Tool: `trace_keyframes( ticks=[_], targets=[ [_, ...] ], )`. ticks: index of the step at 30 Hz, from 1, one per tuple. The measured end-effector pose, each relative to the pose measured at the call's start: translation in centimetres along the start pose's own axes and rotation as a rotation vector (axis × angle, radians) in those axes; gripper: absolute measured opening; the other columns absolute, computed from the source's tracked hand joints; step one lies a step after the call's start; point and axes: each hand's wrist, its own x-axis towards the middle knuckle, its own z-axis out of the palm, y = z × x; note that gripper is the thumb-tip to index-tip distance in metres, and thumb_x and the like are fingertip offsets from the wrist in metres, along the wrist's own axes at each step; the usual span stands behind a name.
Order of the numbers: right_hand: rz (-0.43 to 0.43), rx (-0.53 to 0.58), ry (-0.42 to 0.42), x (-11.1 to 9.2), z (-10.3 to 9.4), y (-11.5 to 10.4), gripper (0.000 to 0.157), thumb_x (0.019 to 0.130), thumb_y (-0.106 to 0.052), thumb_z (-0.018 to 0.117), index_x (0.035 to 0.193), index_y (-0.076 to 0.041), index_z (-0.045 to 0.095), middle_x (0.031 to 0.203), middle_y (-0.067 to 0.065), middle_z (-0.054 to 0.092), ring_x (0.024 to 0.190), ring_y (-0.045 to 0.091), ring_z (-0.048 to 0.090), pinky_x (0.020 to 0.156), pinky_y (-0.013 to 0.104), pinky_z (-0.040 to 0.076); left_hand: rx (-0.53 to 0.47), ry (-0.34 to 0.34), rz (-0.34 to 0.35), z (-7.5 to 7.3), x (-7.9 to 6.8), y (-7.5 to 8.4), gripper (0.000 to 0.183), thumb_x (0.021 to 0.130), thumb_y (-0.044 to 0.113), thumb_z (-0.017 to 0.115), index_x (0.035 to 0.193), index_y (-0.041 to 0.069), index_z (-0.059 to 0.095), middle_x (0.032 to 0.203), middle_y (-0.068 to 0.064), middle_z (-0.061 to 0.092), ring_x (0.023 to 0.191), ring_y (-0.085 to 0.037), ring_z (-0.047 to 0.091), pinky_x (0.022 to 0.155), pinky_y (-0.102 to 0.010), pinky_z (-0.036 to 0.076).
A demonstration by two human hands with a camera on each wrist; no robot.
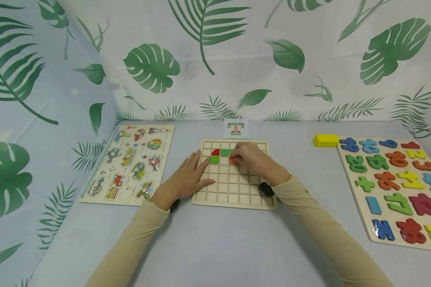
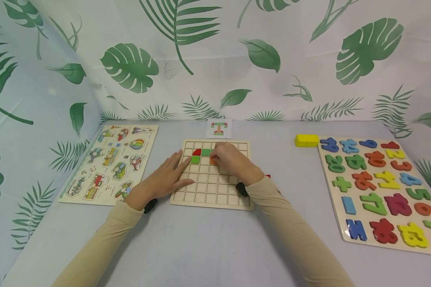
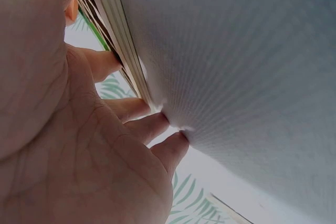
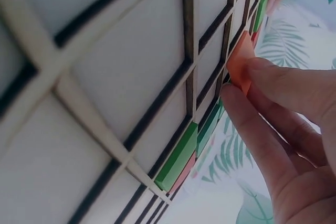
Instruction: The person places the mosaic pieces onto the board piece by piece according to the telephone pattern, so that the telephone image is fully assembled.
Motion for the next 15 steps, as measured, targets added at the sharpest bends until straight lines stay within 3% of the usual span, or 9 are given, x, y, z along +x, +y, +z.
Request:
trace_keyframes(
  ticks=[9, 15],
  targets=[
    [0.015, -0.033, -0.020, 0.11, -0.01, -0.07, 0.012, 0.093, 0.010, 0.073, 0.102, 0.008, 0.080, 0.092, 0.015, 0.070, 0.087, 0.030, 0.070, 0.076, 0.038, 0.060, 0.009, -0.005, -0.006, -0.13, -0.05, 0.01, 0.079, 0.109, 0.047, 0.053, 0.167, 0.002, 0.022, 0.171, -0.032, 0.003, 0.158, -0.047, 0.005, 0.128, -0.057, 0.012],
    [-0.035, -0.030, -0.005, -0.07, 0.22, 0.28, 0.011, 0.091, 0.010, 0.075, 0.101, 0.008, 0.080, 0.093, 0.015, 0.070, 0.087, 0.031, 0.070, 0.076, 0.038, 0.061, 0.004, -0.004, -0.006, -0.12, -0.06, 0.05, 0.079, 0.109, 0.047, 0.053, 0.166, 0.002, 0.022, 0.170, -0.032, 0.003, 0.158, -0.047, 0.005, 0.127, -0.057, 0.012]
  ],
)
